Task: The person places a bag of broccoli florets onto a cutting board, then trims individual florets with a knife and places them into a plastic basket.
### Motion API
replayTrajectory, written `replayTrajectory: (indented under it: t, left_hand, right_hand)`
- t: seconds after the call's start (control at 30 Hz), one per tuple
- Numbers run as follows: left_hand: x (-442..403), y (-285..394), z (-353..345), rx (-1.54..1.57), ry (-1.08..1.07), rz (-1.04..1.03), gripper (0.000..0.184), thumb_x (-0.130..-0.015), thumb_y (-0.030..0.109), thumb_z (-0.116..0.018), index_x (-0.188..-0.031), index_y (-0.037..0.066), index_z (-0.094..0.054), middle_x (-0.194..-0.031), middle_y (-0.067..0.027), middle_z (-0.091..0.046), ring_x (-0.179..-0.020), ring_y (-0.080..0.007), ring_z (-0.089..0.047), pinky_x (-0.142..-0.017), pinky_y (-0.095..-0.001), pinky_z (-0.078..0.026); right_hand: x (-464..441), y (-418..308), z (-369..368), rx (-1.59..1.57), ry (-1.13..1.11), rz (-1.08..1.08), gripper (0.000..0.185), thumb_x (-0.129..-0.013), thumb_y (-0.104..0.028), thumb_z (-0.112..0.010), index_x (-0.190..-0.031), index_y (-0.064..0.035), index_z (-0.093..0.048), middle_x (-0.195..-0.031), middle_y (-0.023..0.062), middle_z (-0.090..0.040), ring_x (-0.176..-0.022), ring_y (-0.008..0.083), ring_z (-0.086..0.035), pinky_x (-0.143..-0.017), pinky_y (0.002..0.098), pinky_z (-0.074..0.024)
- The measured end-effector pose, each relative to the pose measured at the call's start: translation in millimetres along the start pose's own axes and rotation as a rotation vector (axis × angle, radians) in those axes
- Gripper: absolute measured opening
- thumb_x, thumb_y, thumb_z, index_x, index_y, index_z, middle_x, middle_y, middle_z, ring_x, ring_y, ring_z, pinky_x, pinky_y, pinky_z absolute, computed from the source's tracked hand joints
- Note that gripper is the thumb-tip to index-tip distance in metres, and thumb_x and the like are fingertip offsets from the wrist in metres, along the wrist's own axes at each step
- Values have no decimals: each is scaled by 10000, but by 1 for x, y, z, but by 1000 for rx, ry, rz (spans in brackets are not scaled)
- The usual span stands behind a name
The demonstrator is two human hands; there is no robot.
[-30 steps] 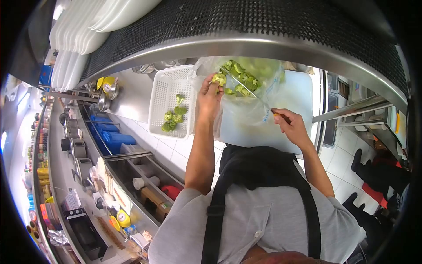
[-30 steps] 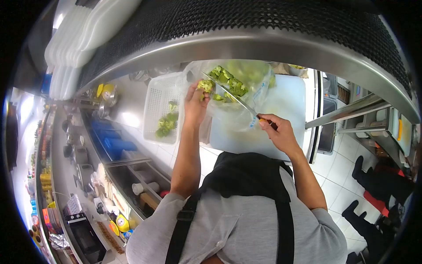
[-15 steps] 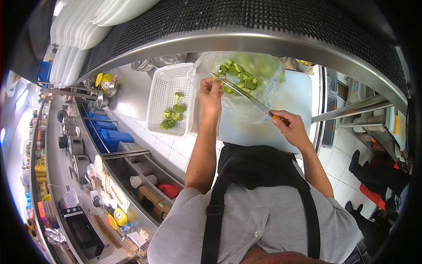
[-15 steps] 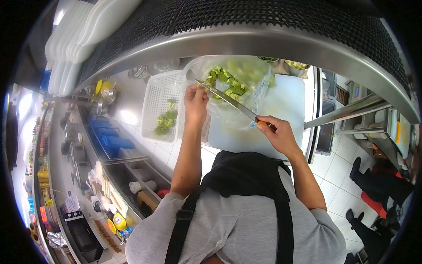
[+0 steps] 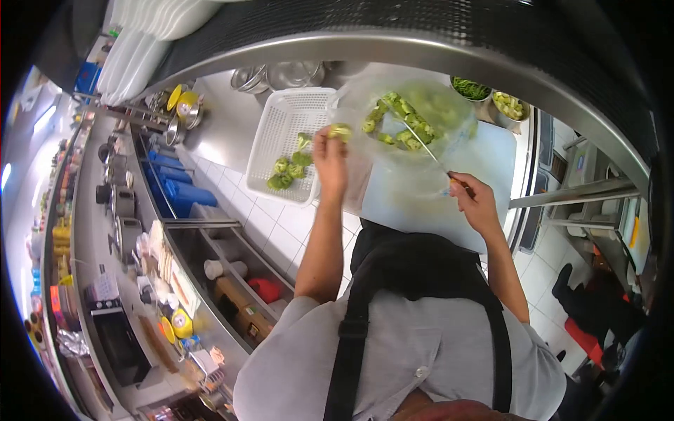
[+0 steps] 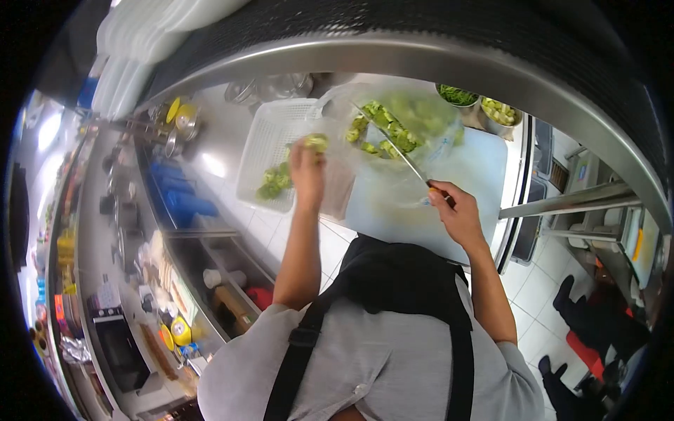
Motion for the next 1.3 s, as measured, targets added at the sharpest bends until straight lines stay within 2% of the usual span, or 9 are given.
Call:
replayTrajectory:
  t: [0.13, 0.2, 0.27, 0.37, 0.57, 0.87, 0.97, 1.07, 1.3]
  left_hand:
    - [-49, -13, 89, -710, 230, -59, 289, -945, 209, -701, -1122, -14, -647, -1020, -195, -701, -849, -251, -669, -747, -377, -536]
    - [-60, -50, 121, -1485, 194, -494, 412, -883, 240, -740, -1196, -14, -655, -1059, -260, -707, -914, -354, -697, -794, -453, -550]
    - [-32, -10, 67, -1127, 101, -157, 415, -892, 260, -689, -1217, 2, -680, -1116, -261, -709, -958, -425, -681, -846, -514, -541]
    - [-10, 9, -13, -839, -234, -199, 201, -851, 179, -658, -930, 18, -749, -934, -274, -700, -865, -420, -689, -843, -503, -553]
    - [-23, -68, -71, -1332, -459, -161, 228, -828, 216, -698, -957, 42, -771, -1188, -195, -683, -1145, -385, -641, -866, -486, -563]
    - [-24, -94, -53, -1391, -297, -311, 251, -834, 227, -660, -986, 56, -764, -1063, -165, -705, -1042, -370, -642, -804, -522, -539]
    - [-32, -89, -41, -824, -97, -587, 365, -861, 155, -656, -1205, 45, -711, -1019, -197, -729, -857, -336, -690, -753, -473, -549]
    - [-29, -62, -42, 14, -257, -39, 302, -1053, 111, -566, -1341, 69, -643, -1044, -37, -706, -904, -120, -661, -787, -283, -551]
    - [-4, -19, -43, 582, -365, 283, 384, -1111, 164, -458, -1474, 41, -470, -1270, -170, -646, -1117, -323, -690, -924, -391, -622]
  right_hand:
    - [14, 0, 5, -38, 42, -62, 281, -1013, -198, -665, -1225, -19, -713, -780, 0, -661, -605, 57, -521, -544, 234, -420]
    - [21, 7, 9, 29, 68, -63, 282, -1015, -213, -665, -1213, -19, -718, -776, -1, -657, -598, 50, -517, -532, 234, -416]
    - [11, 15, 8, 101, 45, -18, 283, -1016, -236, -668, -1196, -26, -727, -773, -3, -653, -573, 40, -505, -503, 233, -401]
    - [1, 19, 1, -5, 17, -18, 316, -1031, -235, -637, -1232, 1, -697, -790, 24, -652, -529, 45, -503, -459, 212, -382]
    - [3, 4, 1, 0, -19, 6, 325, -1043, -204, -619, -1279, 14, -665, -805, 35, -655, -525, 48, -486, -459, 216, -388]
    - [2, 8, 2, 56, -1, -22, 307, -1038, -195, -621, -1265, 3, -679, -793, 27, -645, -543, 44, -492, -458, 220, -382]
    - [3, 10, -1, 75, 32, 16, 294, -1033, -173, -630, -1263, 3, -682, -793, -6, -626, -582, 36, -475, -515, 220, -395]
    - [17, -13, -4, -21, 38, 44, 297, -1027, -144, -635, -1282, 1, -676, -819, 7, -653, -607, 44, -496, -545, 223, -419]
    - [22, -18, -5, -52, 2, 4, 302, -1013, -145, -669, -1280, -4, -687, -830, 3, -659, -628, 52, -504, -569, 223, -424]
Point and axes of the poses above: each hand's wrist, its own x-axis away from the middle knuckle, its own z-axis out of the back of the hand, y = z × x, the point moved 1 cm from there along -x, towards the middle knuckle
